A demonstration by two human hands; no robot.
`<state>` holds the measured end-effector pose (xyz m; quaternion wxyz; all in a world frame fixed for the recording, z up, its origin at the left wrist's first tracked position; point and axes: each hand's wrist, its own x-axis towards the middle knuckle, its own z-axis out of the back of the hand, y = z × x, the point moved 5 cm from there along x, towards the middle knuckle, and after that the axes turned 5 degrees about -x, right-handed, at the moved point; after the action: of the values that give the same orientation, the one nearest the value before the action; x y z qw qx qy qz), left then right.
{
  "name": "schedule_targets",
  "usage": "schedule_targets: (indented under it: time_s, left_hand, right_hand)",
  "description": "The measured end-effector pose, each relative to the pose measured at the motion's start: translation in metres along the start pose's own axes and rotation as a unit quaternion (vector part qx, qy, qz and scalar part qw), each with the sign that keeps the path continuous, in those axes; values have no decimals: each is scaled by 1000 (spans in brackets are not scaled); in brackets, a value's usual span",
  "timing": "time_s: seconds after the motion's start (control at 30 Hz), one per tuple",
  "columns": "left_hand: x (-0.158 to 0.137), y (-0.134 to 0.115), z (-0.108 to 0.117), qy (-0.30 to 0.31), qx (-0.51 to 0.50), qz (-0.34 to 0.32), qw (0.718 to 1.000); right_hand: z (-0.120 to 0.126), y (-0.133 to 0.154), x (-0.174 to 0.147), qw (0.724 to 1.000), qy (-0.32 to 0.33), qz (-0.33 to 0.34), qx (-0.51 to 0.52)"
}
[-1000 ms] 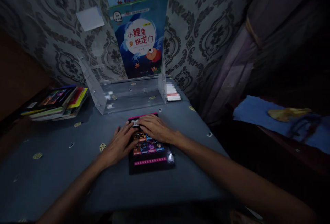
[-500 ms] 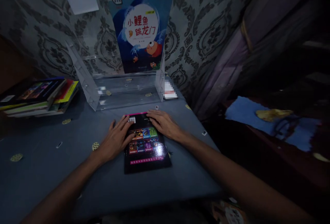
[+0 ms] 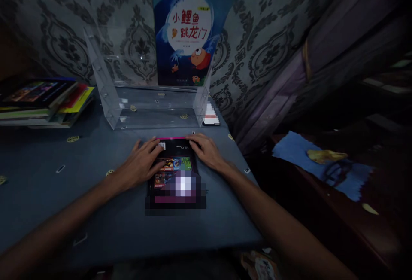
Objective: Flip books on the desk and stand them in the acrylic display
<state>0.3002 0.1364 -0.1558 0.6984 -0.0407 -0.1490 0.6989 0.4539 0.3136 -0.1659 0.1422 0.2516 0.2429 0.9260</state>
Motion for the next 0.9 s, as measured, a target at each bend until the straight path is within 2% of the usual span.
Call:
schedule_targets:
  time_s: [0.27, 0.5, 0.67, 0.9]
  left_hand:
    - [34, -24, -6, 29, -30, -79, 996]
    - [67, -32, -25, 4, -40, -117, 992]
    - [70, -32, -28, -38, -47, -130, 990]
    - [67, -28, -32, -37, -34, -148, 988]
  right_hand:
    - [10, -15, 1, 995, -39, -87, 41]
    - [9, -21, 2, 990, -51, -106, 79]
    - [7, -22, 2, 990, -52, -114, 58]
    - [7, -23, 1, 992, -51, -108, 32]
